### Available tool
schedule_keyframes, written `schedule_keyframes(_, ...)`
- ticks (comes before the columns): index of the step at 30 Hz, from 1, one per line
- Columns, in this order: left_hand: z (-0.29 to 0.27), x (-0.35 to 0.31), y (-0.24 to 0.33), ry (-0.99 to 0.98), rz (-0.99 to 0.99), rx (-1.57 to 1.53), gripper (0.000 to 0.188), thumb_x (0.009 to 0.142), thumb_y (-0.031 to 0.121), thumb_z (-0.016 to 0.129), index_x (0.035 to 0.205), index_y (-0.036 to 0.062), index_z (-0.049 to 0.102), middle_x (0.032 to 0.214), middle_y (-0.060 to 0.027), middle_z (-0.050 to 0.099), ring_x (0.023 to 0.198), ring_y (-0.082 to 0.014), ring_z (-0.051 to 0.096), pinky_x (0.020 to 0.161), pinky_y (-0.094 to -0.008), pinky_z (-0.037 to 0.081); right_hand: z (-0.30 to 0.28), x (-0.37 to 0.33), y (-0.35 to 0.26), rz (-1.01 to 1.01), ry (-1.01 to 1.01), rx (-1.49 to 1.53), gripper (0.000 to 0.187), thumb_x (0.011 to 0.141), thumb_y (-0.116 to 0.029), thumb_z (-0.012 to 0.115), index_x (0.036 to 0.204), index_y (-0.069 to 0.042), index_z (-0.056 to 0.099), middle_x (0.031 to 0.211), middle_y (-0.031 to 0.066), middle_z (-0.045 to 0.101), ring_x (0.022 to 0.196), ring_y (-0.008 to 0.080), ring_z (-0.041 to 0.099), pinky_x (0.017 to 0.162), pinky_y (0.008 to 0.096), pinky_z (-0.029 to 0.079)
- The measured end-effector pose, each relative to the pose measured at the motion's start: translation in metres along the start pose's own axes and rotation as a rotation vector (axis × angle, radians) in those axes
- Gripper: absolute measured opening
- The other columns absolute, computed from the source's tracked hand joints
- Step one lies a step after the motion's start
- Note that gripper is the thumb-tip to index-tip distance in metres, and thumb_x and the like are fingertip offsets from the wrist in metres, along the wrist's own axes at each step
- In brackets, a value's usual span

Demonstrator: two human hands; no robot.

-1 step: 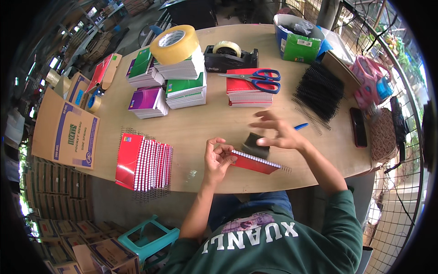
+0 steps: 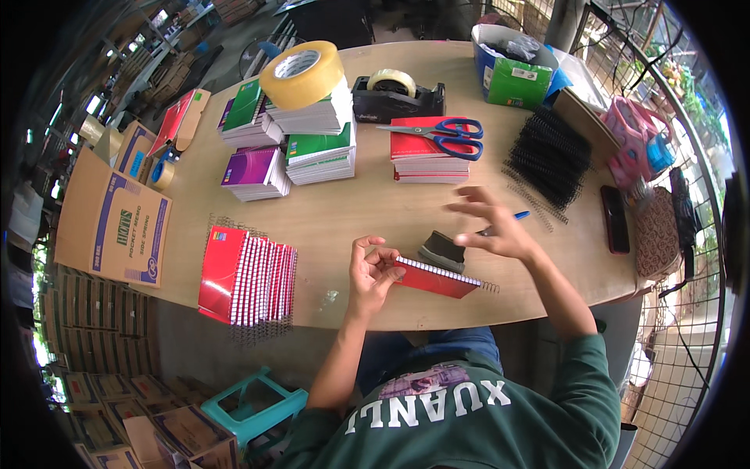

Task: The person binds notebooks by sliding a metal wire spiral onto the edge of a paper stack and then trimming the wire ends with pliers.

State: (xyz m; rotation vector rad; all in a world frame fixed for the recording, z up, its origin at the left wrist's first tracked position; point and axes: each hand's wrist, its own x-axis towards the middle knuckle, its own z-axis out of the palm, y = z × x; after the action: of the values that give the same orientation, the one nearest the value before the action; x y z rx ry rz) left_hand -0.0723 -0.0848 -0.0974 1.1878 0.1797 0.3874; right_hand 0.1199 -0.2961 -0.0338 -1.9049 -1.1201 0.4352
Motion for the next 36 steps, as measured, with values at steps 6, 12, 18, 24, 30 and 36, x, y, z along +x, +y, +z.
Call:
schedule_keyframes(6, 0.018, -0.005, 0.014, 0.038, -0.053, 0.009, 0.068, 0.088, -0.01, 0.068, 0.143, 0.0094, 0.035, 0.104, -0.0122, 0.067, 0.089, -0.0118, 0.064, 0.079, -0.0238, 0.054, -0.011, -0.09, 0.07, 0.039, 0.284, -0.681, 0.064, 0.078, -0.023, 0.081, 0.135, -0.009, 0.055, 0.131, 0.0186, 0.053, 0.124, 0.0401, 0.052, 0.117, 0.0533, 0.032)
schedule_keyframes(12, 0.032, -0.005, 0.032, -0.021, -0.079, 0.079, 0.074, 0.092, -0.008, 0.062, 0.154, 0.0107, 0.025, 0.11, -0.0152, 0.071, 0.077, -0.0029, 0.056, 0.068, -0.0179, 0.045, -0.015, -0.062, 0.019, -0.016, 0.336, -0.45, 0.055, 0.073, -0.018, 0.084, 0.122, -0.008, 0.06, 0.113, 0.0124, 0.059, 0.108, 0.0346, 0.059, 0.108, 0.0537, 0.042)
schedule_keyframes(18, 0.042, -0.009, 0.043, 0.023, -0.114, 0.085, 0.081, 0.09, -0.007, 0.067, 0.155, 0.0098, 0.022, 0.106, -0.0158, 0.073, 0.087, -0.0083, 0.065, 0.076, -0.0215, 0.052, -0.023, -0.018, -0.068, -0.676, 0.164, -0.813, 0.053, 0.071, -0.03, 0.079, 0.12, -0.013, 0.068, 0.114, 0.0027, 0.061, 0.117, 0.0217, 0.057, 0.115, 0.0608, 0.033)
schedule_keyframes(24, 0.042, -0.009, 0.046, 0.049, -0.173, 0.171, 0.086, 0.087, -0.005, 0.072, 0.155, 0.0092, 0.022, 0.104, -0.0162, 0.073, 0.097, -0.0146, 0.07, 0.079, -0.0267, 0.057, -0.026, -0.007, -0.076, -0.942, 0.155, -1.129, 0.047, 0.075, -0.025, 0.077, 0.121, -0.019, 0.072, 0.109, -0.0013, 0.062, 0.113, 0.0155, 0.059, 0.115, 0.0605, 0.033)
schedule_keyframes(30, 0.046, -0.02, 0.043, 0.127, -0.045, 0.342, 0.083, 0.087, -0.005, 0.071, 0.154, 0.009, 0.024, 0.098, -0.0103, 0.071, 0.089, -0.0116, 0.067, 0.073, -0.0255, 0.056, -0.016, -0.018, -0.088, -0.141, -0.177, -0.414, 0.031, 0.082, -0.021, 0.074, 0.11, -0.007, 0.073, 0.102, 0.011, 0.067, 0.094, 0.0275, 0.069, 0.089, 0.0416, 0.055)
schedule_keyframes(36, 0.034, -0.042, 0.098, 0.253, 0.262, 0.645, 0.04, 0.094, 0.002, 0.065, 0.133, 0.0008, 0.058, 0.113, -0.011, 0.067, 0.103, -0.0125, 0.062, 0.084, -0.0254, 0.053, -0.024, -0.033, -0.072, -0.165, 0.231, -0.239, 0.035, 0.084, -0.01, 0.076, 0.116, 0.002, 0.068, 0.103, 0.0179, 0.066, 0.097, 0.0329, 0.068, 0.085, 0.0381, 0.054)
